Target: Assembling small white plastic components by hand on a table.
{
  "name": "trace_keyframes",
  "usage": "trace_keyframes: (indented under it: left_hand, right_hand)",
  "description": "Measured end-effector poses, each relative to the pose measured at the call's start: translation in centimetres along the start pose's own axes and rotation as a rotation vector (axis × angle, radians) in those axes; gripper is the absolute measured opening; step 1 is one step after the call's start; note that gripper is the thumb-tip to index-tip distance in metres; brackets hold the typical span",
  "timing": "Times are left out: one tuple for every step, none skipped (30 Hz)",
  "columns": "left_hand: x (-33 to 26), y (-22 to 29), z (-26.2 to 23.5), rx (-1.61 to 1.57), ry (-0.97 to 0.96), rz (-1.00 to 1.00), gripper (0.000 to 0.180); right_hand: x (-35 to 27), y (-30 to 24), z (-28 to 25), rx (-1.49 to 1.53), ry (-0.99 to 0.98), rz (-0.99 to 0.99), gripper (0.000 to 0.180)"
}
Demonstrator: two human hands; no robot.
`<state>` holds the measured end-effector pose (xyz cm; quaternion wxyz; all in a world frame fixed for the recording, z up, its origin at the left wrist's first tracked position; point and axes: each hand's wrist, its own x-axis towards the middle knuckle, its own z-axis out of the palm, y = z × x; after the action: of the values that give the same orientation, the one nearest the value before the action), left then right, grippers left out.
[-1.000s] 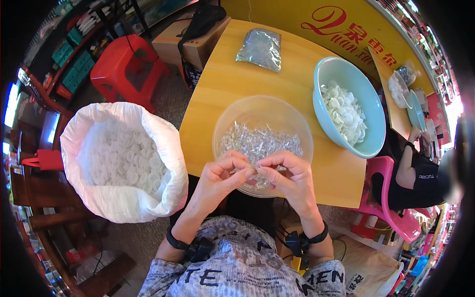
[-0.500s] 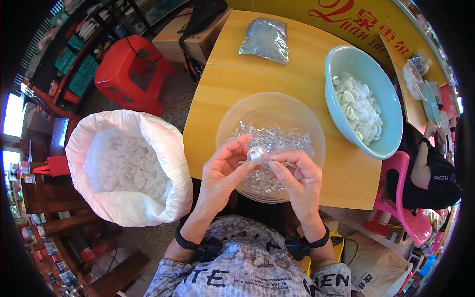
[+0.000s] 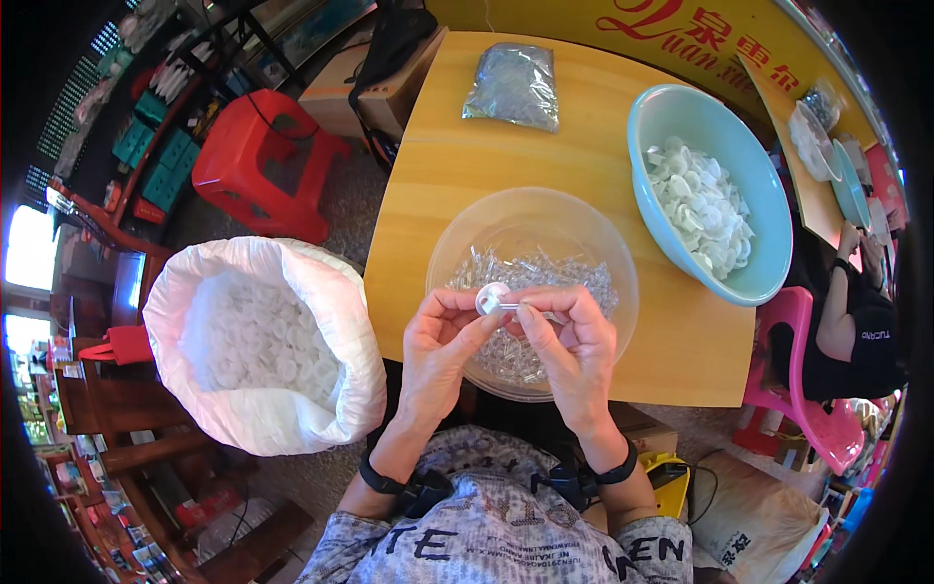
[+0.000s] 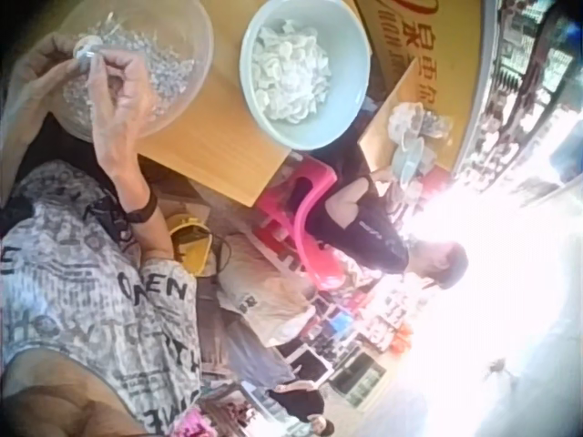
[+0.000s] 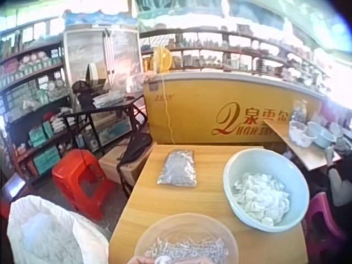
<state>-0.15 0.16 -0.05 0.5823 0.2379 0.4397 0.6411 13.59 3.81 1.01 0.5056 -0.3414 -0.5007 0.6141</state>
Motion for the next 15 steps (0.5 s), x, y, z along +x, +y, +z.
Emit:
trace_keyframes:
  left_hand:
    - [-0.01,0.00,0.09,-0.025,0.005,-0.011,0.019]
    - [0.00,-0.06,0.16,-0.023,0.001,-0.010,0.019]
    - [-0.04,-0.13,0.17,-0.043,0.008,-0.009,0.019]
    - [-0.08,-0.19,0.16,-0.063,0.015,-0.007,0.018]
    - [-0.11,-0.23,0.12,-0.060,0.014,-0.005,0.018]
    - [-0.13,-0.26,0.10,-0.059,0.009,-0.006,0.018]
    - [-0.16,-0.30,0.08,-0.058,0.005,-0.007,0.018]
    - [-0.22,-0.35,0.07,-0.057,0.004,-0.005,0.018]
    - [-0.24,-0.45,0.04,-0.051,0.003,0.006,0.018]
    - [-0.25,-0.49,0.04,-0.046,0.002,0.016,0.018]
    - [-0.26,-0.49,0.07,-0.045,0.002,0.019,0.018]
    - [-0.29,-0.49,0.12,-0.050,-0.007,0.022,0.018]
    - [-0.31,-0.47,0.15,-0.055,-0.016,0.026,0.018]
    - [-0.33,-0.42,0.18,-0.055,-0.016,0.027,0.018]
    - [-0.37,-0.35,0.23,-0.060,-0.016,0.025,0.018]
  right_hand:
    - [0.03,-0.02,0.08,0.023,-0.002,-0.021,0.008]
    - [0.07,0.01,0.06,0.024,0.000,-0.025,0.008]
    - [0.09,0.08,0.10,0.018,-0.001,-0.040,0.008]
    - [0.10,0.11,0.14,0.012,-0.002,-0.055,0.008]
    - [0.11,0.10,0.21,0.015,-0.003,-0.058,0.008]
    - [0.11,0.04,0.27,0.008,0.003,-0.062,0.008]
    - [0.10,-0.02,0.31,0.002,0.008,-0.067,0.007]
    - [0.07,-0.07,0.31,0.002,0.007,-0.069,0.007]
    - [0.06,-0.03,0.28,-0.008,0.007,-0.067,0.007]
    - [0.05,0.01,0.27,-0.017,0.007,-0.066,0.006]
    - [0.05,0.04,0.27,-0.017,0.005,-0.068,0.006]
    - [0.03,0.05,0.28,-0.028,0.010,-0.074,0.006]
    - [0.02,0.07,0.28,-0.039,0.015,-0.080,0.006]
    - [0.02,0.12,0.25,-0.039,0.014,-0.080,0.006]
    - [0.02,0.15,0.21,-0.052,0.010,-0.089,0.006]
